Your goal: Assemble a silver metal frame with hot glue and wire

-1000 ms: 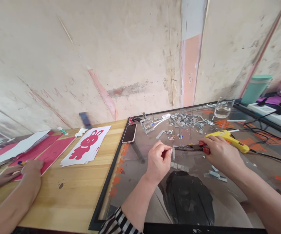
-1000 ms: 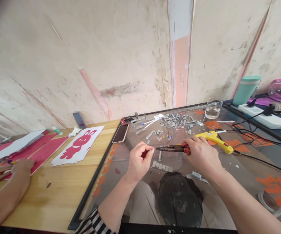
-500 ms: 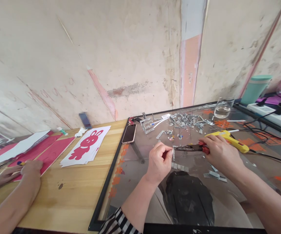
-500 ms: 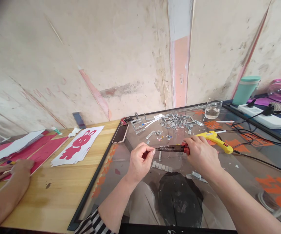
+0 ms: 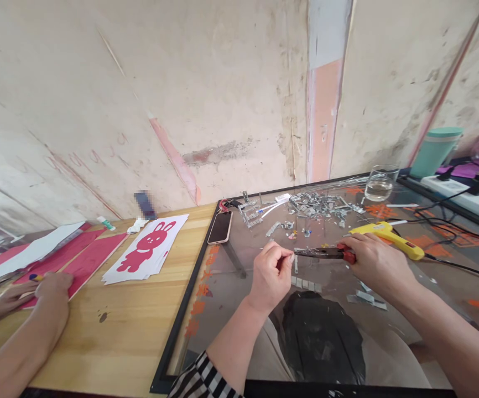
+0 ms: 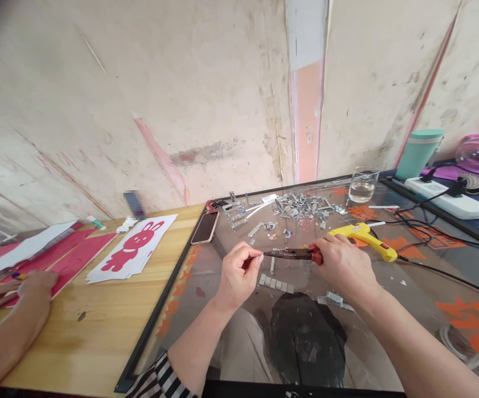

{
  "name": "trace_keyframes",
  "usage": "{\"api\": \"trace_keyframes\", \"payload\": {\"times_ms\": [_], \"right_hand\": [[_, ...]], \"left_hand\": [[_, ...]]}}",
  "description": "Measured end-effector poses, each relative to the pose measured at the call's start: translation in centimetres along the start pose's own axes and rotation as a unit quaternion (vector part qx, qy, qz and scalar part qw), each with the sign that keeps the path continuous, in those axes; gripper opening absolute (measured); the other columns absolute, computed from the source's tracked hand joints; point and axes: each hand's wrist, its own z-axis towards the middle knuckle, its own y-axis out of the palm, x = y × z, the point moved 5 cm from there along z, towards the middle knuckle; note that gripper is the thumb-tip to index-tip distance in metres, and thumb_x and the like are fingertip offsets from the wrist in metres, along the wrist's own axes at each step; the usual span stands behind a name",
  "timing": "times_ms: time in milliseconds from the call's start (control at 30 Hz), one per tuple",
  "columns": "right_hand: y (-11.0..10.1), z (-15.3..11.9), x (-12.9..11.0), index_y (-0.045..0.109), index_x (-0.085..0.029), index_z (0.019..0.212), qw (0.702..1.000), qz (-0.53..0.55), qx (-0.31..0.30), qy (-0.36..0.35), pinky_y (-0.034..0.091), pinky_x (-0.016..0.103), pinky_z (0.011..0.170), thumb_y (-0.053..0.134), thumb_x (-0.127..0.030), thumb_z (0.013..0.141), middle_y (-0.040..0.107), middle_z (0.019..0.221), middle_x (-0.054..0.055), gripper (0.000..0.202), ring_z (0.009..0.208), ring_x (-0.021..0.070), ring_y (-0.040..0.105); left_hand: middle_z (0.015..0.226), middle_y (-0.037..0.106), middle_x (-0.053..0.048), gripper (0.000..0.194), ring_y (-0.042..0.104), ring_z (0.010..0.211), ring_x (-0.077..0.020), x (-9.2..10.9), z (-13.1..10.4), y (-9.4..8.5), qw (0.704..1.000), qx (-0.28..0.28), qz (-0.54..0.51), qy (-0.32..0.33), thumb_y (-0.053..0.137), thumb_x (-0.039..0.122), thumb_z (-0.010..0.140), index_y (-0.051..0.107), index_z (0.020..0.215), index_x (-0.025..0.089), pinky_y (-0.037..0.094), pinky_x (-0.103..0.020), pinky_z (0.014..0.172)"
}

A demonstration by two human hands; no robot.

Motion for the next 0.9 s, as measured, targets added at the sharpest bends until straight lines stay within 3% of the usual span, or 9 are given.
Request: {"api": "trace_keyframes", "payload": {"times_ms": [167, 300, 400, 467, 533, 633, 733, 900], "right_hand": [[-0.4, -0.3, -0.3, 0.061, -0.025, 0.07, 0.999, -0.012, -0.035, 0.013, 0.026, 0.026, 0.046, 0.042, -0.017, 0.074, 0.065, 0.074, 0.0, 0.021, 0.076, 0.0207, 0.059], [0.1, -0.7, -0.3, 0.062, -0.026, 0.069, 0.995, -0.019, -0.092, 0.025, 0.022, 0.026, 0.043, 0.041, -0.021, 0.075, 0.065, 0.066, 0.001, 0.023, 0.06, 0.0194, 0.059], [0.3, -0.4, 0.1, 0.064, -0.028, 0.076, 0.997, 0.004, -0.078, 0.014, 0.028, 0.026, 0.045, 0.043, -0.019, 0.074, 0.067, 0.073, 0.0, 0.024, 0.068, 0.0203, 0.06], [0.0, 0.0, 0.6, 0.064, -0.027, 0.084, 0.999, 0.018, -0.029, -0.003, 0.035, 0.027, 0.051, 0.044, -0.015, 0.072, 0.067, 0.084, 0.001, 0.026, 0.082, 0.0219, 0.059], [-0.5, 0.4, 1.3, 0.063, -0.024, 0.092, 0.999, 0.015, 0.031, -0.004, 0.04, 0.029, 0.058, 0.046, -0.015, 0.071, 0.065, 0.093, 0.003, 0.029, 0.091, 0.0238, 0.055], [-1.6, 0.6, 2.0, 0.061, -0.023, 0.101, 0.991, -0.002, 0.132, 0.008, 0.044, 0.033, 0.065, 0.051, -0.017, 0.07, 0.062, 0.1, 0.004, 0.033, 0.096, 0.0266, 0.051], [-2.5, 0.2, 1.5, 0.06, -0.021, 0.105, 0.977, -0.008, 0.21, -0.025, 0.045, 0.036, 0.077, 0.054, -0.015, 0.069, 0.06, 0.103, 0.006, 0.037, 0.1, 0.0279, 0.048], [-3.4, -0.5, 0.8, 0.058, -0.019, 0.106, 0.954, 0.011, 0.286, -0.086, 0.043, 0.038, 0.086, 0.054, -0.009, 0.068, 0.058, 0.104, 0.009, 0.04, 0.102, 0.0279, 0.047]], "left_hand": [[0.068, 0.05, -0.002, 0.014, 0.046, 0.061, -0.0116, -0.1, 0.0, -0.3, 0.999, 0.017, 0.033, 0.035, 0.044, 0.013, 0.08, 0.056, 0.074, 0.017, 0.037, -0.024, 0.057], [0.069, 0.05, -0.003, 0.015, 0.046, 0.063, -0.0124, 0.0, 0.0, -0.3, 0.997, 0.012, 0.061, 0.047, 0.043, 0.013, 0.08, 0.056, 0.075, 0.017, 0.036, -0.025, 0.058], [0.068, 0.05, -0.002, 0.014, 0.046, 0.062, -0.0116, -0.6, 0.3, -0.2, 1.0, 0.002, 0.007, -0.01, 0.046, 0.016, 0.079, 0.057, 0.07, 0.016, 0.035, -0.025, 0.058], [0.064, 0.049, -0.001, 0.013, 0.044, 0.058, -0.01, -1.6, 0.4, 0.0, 0.991, -0.01, -0.086, -0.106, 0.052, 0.022, 0.076, 0.057, 0.066, 0.015, 0.033, -0.023, 0.054], [0.057, 0.046, 0.002, 0.015, 0.038, 0.051, -0.0076, -2.8, 0.3, 0.5, 0.95, -0.036, -0.212, -0.226, 0.058, 0.027, 0.072, 0.057, 0.065, 0.014, 0.028, -0.021, 0.048], [0.049, 0.041, 0.005, 0.019, 0.028, 0.043, -0.0034, -3.5, -0.3, 1.6, 0.845, -0.093, -0.396, -0.348, 0.066, 0.028, 0.065, 0.058, 0.066, 0.011, 0.017, -0.019, 0.043], [0.045, 0.039, 0.006, 0.017, 0.025, 0.039, -0.0012, -3.1, -0.7, 2.1, 0.761, -0.132, -0.504, -0.386, 0.069, 0.022, 0.061, 0.058, 0.064, 0.009, 0.012, -0.019, 0.043], [0.042, 0.036, 0.006, 0.011, 0.024, 0.037, -0.0005, -2.3, -1.0, 2.4, 0.672, -0.185, -0.589, -0.409, 0.068, 0.014, 0.059, 0.058, 0.061, 0.009, 0.014, -0.016, 0.041]]}}
